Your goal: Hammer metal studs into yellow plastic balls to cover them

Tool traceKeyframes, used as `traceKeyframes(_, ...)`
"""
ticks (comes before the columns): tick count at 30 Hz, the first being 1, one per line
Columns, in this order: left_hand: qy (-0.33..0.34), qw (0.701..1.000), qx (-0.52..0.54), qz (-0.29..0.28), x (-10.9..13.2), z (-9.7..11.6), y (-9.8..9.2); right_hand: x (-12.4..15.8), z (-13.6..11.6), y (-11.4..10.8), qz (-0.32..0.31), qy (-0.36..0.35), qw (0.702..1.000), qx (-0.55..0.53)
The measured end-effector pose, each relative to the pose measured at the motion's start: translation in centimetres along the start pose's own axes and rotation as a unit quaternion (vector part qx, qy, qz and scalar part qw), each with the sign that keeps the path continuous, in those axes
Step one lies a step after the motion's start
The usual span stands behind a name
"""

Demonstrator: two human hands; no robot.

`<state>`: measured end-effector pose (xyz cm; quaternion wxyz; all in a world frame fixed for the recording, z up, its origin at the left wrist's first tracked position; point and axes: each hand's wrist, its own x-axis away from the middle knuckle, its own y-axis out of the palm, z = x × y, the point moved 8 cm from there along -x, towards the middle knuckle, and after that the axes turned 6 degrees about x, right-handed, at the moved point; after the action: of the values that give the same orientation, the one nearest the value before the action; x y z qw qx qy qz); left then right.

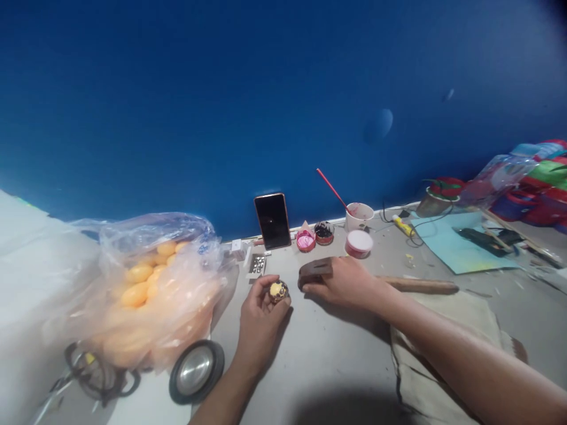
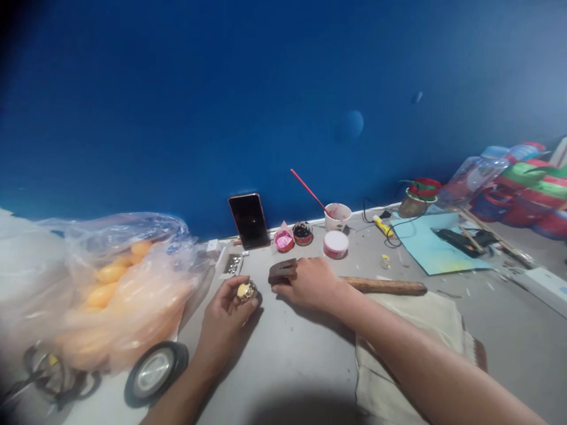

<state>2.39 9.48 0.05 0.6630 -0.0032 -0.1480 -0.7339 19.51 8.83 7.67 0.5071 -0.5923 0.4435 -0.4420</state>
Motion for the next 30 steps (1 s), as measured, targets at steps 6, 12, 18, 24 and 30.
traceKeyframes(6, 0.002, 1.0, 0.027, -0.008, 0.2, -0.2, 0.3, 0.0, -0.3, 0.6, -0.011, 0.031, 0.999, 0.01)
traceKeyframes(12, 0.015, 1.0, 0.012, -0.015, 0.1, -0.1, 0.3, -0.1, -0.6, 1.0, -0.004, 0.043, 0.999, 0.023)
traceKeyframes(18, 0.034, 0.999, -0.019, -0.03, 0.5, 0.4, 0.5, -0.3, -0.2, 1.0, 0.025, 0.056, 0.997, 0.038)
traceKeyframes(24, 0.031, 0.999, 0.021, -0.026, 0.7, 0.7, 0.7, 0.8, 0.6, -1.6, 0.139, 0.062, 0.988, 0.015)
traceKeyframes(30, 0.011, 1.0, 0.018, -0.021, 0.4, 0.5, 0.5, 3.1, -0.8, -3.8, 0.263, 0.015, 0.965, 0.019)
